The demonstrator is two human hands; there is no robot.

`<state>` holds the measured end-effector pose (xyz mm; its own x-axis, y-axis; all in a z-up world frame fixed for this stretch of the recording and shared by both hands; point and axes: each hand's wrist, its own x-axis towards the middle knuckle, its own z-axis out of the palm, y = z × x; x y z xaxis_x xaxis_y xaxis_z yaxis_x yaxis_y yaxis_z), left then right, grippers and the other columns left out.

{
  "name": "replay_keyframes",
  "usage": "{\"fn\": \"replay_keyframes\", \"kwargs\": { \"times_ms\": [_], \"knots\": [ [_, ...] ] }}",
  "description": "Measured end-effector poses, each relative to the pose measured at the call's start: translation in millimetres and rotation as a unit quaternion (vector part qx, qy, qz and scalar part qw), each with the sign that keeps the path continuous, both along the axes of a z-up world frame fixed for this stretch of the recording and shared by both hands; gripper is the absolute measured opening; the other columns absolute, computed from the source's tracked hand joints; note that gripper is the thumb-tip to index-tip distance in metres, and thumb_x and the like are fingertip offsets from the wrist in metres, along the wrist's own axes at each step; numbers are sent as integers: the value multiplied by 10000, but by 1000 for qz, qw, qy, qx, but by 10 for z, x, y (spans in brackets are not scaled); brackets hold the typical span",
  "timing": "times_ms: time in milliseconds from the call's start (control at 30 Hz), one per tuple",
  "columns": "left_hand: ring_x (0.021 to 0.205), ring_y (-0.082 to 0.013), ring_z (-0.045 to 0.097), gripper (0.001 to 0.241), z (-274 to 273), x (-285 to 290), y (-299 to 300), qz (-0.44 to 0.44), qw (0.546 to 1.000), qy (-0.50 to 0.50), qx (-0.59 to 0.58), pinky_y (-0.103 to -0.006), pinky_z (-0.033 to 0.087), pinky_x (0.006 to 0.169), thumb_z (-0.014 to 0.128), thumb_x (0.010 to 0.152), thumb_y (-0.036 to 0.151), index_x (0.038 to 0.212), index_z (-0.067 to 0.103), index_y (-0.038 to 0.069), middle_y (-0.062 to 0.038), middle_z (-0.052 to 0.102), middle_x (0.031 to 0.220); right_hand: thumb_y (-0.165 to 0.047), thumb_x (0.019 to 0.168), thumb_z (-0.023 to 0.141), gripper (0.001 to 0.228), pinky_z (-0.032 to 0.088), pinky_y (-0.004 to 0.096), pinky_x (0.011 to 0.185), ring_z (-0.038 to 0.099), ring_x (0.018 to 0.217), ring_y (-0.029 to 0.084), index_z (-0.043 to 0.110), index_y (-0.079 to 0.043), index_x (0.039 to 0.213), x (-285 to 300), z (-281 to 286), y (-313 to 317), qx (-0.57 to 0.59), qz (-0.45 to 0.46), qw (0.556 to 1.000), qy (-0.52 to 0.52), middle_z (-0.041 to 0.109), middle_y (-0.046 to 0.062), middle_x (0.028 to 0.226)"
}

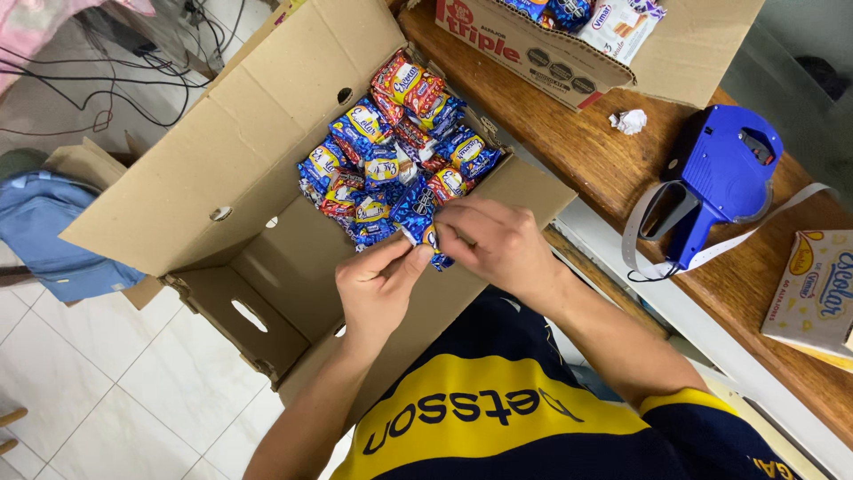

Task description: The person picks up snack packets one at a time from a large box, applies a price sticker using a handheld labeling tool, and places the labeled snacks into a smaller box.

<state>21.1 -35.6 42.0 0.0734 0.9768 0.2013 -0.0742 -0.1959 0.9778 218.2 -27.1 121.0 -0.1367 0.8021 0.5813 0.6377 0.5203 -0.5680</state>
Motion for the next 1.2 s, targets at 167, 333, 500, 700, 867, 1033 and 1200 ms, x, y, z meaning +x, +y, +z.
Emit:
{"fn": "replay_keyframes", "kwargs": {
  "times_ms": [167, 333, 500, 700, 867, 1033, 1200],
  "knots": [
    [1034, -286, 755, 184, -13, -11, -5, 7, 1000, 5, 3, -419, 691, 767, 869, 904, -67, 1084, 829, -68, -280, 829, 1100, -52, 998, 764, 55, 672, 376, 698, 825, 833, 307, 816, -70, 1000, 28, 172, 1, -21, 53, 996, 71, 819, 129, 1001],
    [1041, -275, 774, 160, 75, 55, -37, 17, 999, 38, 29, -413, 680, 747, 878, 896, -68, 1050, 833, -77, -250, 842, 1032, -47, 1008, 763, 66, 675, 377, 727, 828, 864, 303, 823, -62, 985, 53, 208, -34, -22, 54, 995, 78, 814, 141, 1030],
    [1027, -321, 782, 132, 89, 91, -41, 12, 997, 54, 54, -413, 665, 727, 878, 908, -42, 1035, 841, -48, -260, 835, 999, -24, 974, 763, 72, 646, 390, 650, 752, 728, 321, 746, -63, 916, 82, 117, -45, -6, 43, 999, 7, 744, 110, 894],
    [978, -260, 804, 131, 168, 149, -83, 8, 999, 28, 38, -405, 670, 733, 865, 913, -51, 1042, 850, -41, -226, 848, 966, -38, 972, 723, 98, 629, 395, 663, 704, 727, 334, 665, -75, 902, 171, -144, -22, -8, 54, 998, -16, 657, 103, 859],
    [976, -214, 760, 128, -73, 107, -103, 6, 1000, -2, 11, -405, 663, 721, 858, 913, -62, 1040, 844, -58, -236, 842, 959, -26, 1013, 658, 129, 601, 358, 656, 662, 674, 312, 673, -78, 896, 145, -261, -11, -61, 57, 992, 96, 642, 90, 814],
    [942, -212, 756, 144, -208, 60, -98, -1, 999, -42, -19, -418, 676, 733, 832, 923, -78, 1066, 838, -79, -247, 843, 982, -48, 1027, 646, 130, 578, 349, 644, 639, 662, 272, 668, -83, 904, 141, -257, 7, -88, 57, 985, 138, 628, 77, 797],
    [989, -207, 750, 152, -320, 45, -126, 4, 999, -34, -17, -412, 672, 760, 838, 920, -77, 1072, 833, -84, -238, 845, 1007, -100, 1086, 612, 135, 595, 357, 722, 671, 722, 243, 725, -59, 1024, 178, -143, 18, -92, 75, 980, 159, 690, 103, 888]
  ]
}}
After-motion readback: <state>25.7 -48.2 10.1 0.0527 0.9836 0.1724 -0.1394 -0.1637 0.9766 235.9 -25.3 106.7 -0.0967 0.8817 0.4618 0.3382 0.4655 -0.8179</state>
